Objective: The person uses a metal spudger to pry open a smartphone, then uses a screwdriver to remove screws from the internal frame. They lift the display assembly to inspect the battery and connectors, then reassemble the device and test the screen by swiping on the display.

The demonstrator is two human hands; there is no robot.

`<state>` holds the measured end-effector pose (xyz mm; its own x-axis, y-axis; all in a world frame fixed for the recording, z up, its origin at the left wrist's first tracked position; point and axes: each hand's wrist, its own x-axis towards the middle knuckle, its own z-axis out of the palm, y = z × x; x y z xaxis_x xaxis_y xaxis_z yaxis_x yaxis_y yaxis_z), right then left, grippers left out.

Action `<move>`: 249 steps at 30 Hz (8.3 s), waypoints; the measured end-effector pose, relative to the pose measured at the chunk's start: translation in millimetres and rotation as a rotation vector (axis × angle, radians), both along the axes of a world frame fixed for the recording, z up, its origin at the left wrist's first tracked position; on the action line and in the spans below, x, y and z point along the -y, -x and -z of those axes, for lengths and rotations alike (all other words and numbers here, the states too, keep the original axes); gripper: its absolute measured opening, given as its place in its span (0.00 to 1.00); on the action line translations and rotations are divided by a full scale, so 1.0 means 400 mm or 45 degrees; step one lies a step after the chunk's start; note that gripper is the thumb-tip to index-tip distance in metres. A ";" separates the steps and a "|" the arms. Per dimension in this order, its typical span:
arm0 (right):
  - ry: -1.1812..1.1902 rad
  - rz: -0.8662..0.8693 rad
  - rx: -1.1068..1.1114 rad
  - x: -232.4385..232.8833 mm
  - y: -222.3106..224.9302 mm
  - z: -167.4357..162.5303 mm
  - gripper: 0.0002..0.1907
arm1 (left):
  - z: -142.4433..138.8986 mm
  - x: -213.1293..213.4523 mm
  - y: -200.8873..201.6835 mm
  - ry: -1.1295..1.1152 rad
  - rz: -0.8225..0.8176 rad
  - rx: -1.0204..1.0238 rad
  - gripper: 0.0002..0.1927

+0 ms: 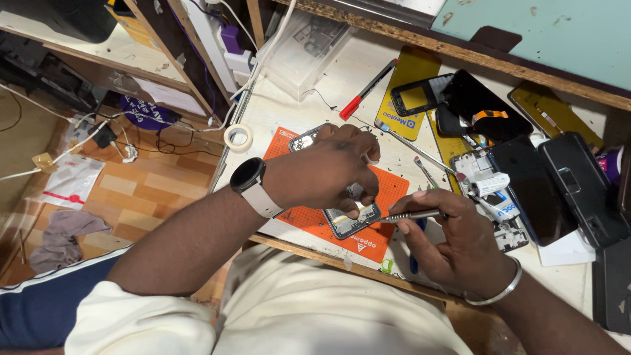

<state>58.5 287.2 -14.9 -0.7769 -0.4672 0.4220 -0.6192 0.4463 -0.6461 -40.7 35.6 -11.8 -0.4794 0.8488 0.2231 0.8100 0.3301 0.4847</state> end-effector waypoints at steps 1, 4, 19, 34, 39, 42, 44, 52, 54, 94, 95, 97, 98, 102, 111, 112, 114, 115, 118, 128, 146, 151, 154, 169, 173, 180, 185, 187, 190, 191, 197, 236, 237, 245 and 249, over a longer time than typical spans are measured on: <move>-0.007 0.004 -0.004 0.001 0.001 0.001 0.25 | 0.001 0.001 0.000 0.008 -0.003 0.005 0.13; -0.037 0.022 -0.011 0.001 0.002 0.005 0.25 | 0.004 0.002 0.000 -0.001 0.001 0.007 0.13; -0.405 -0.274 -0.174 0.030 0.023 -0.073 0.26 | 0.002 0.000 0.000 0.011 0.004 -0.017 0.13; -0.560 -0.109 -0.072 0.070 0.028 -0.071 0.18 | 0.017 0.001 -0.001 0.081 -0.034 0.013 0.12; -0.421 -0.264 0.136 0.067 0.020 -0.076 0.26 | 0.012 0.001 -0.001 0.025 -0.030 -0.020 0.12; -0.552 -0.055 -0.072 0.073 0.021 -0.083 0.20 | 0.005 0.002 -0.004 0.021 -0.024 0.055 0.13; -0.227 -0.301 0.002 0.068 0.016 -0.091 0.20 | 0.000 0.002 -0.001 0.003 -0.027 0.016 0.13; -0.392 -0.221 -0.046 0.069 0.011 -0.091 0.27 | -0.022 -0.005 -0.007 0.035 -0.028 0.080 0.16; -0.255 -0.333 0.026 0.060 0.008 -0.093 0.27 | -0.026 -0.008 -0.009 0.042 -0.029 0.093 0.15; -0.576 -0.032 0.426 0.035 0.039 -0.069 0.07 | -0.065 -0.047 -0.018 0.318 -0.024 0.198 0.34; -0.580 -0.012 0.485 0.036 0.040 -0.074 0.07 | -0.066 -0.047 -0.016 0.300 -0.005 0.205 0.34; -0.594 0.012 0.522 0.041 0.041 -0.079 0.08 | -0.065 -0.045 -0.015 0.262 0.029 0.225 0.35; -0.605 0.012 0.499 0.044 0.040 -0.079 0.09 | -0.064 -0.045 -0.014 0.242 0.046 0.209 0.34; -0.517 0.061 0.461 0.050 0.032 -0.072 0.11 | -0.053 -0.038 -0.015 0.158 0.078 0.162 0.35; -0.208 0.159 0.232 0.010 0.076 -0.068 0.05 | -0.052 -0.011 -0.006 -0.063 -0.054 0.062 0.22; -0.218 0.208 0.165 0.000 0.084 -0.072 0.05 | -0.054 -0.007 -0.001 -0.132 -0.103 0.019 0.19; -0.235 0.318 0.033 -0.025 0.098 -0.083 0.05 | -0.057 -0.003 0.010 -0.196 -0.235 -0.118 0.15; -0.253 0.384 0.037 -0.035 0.103 -0.088 0.06 | -0.058 -0.002 0.013 -0.228 -0.295 -0.185 0.13; -0.303 0.551 0.027 -0.056 0.114 -0.104 0.08 | -0.063 -0.005 0.015 -0.289 -0.573 -0.067 0.07; -0.365 0.476 0.023 -0.023 0.119 -0.094 0.09 | -0.077 0.039 0.038 -0.514 -0.918 -0.127 0.06; -0.890 1.067 0.043 -0.393 0.145 -0.184 0.15 | 0.010 0.046 0.082 -0.024 -0.661 -0.101 0.05; -0.894 1.200 0.583 -0.472 0.148 -0.184 0.17 | -0.028 0.022 0.070 0.048 -0.697 0.008 0.06; -0.913 1.149 0.624 -0.463 0.161 -0.177 0.18 | -0.044 0.016 0.067 0.055 -0.700 0.025 0.07; -1.103 0.980 0.630 -0.471 0.206 -0.101 0.28 | -0.036 0.038 0.065 -0.031 -0.724 -0.075 0.08; -1.297 1.068 0.639 -0.500 0.225 -0.048 0.23 | -0.028 0.051 0.061 -0.088 -0.746 -0.073 0.08; -0.558 1.042 0.530 -0.538 0.191 -0.026 0.12 | -0.038 0.057 0.063 -0.389 -0.797 -0.043 0.08; -0.126 0.906 0.191 -0.319 0.129 -0.033 0.13 | -0.050 0.056 0.065 -0.699 -0.583 0.169 0.10; -0.204 0.877 0.394 -0.204 0.091 -0.048 0.12 | -0.054 0.049 0.059 -0.726 -0.396 0.289 0.11; -0.362 0.645 0.389 -0.067 0.076 -0.070 0.23 | -0.048 0.024 0.024 -0.670 -0.120 0.428 0.15; -0.407 0.611 0.427 -0.038 0.071 -0.072 0.19 | -0.045 0.014 0.013 -0.665 -0.015 0.436 0.16; -0.049 0.170 0.532 -0.013 0.071 -0.039 0.10 | -0.017 -0.019 -0.008 -0.553 0.173 0.800 0.12; -0.122 0.542 0.619 -0.069 0.111 -0.063 0.16 | -0.054 0.120 0.000 -0.031 -0.705 0.121 0.13; -0.139 0.560 0.641 -0.068 0.111 -0.065 0.17 | -0.050 0.119 -0.012 -0.011 -0.712 0.092 0.13; -0.276 0.591 0.675 -0.055 0.108 -0.089 0.18 | -0.027 0.116 -0.051 -0.111 -0.819 0.199 0.19; -0.294 0.606 0.701 -0.052 0.108 -0.090 0.18 | -0.022 0.120 -0.052 -0.210 -0.729 0.181 0.25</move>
<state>15.4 308.2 21.1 -0.9865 -0.0589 -0.1527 0.0583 0.7454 -0.6641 -20.1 -12.3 -3.1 -0.8840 0.4070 0.2297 0.4495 0.6056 0.6567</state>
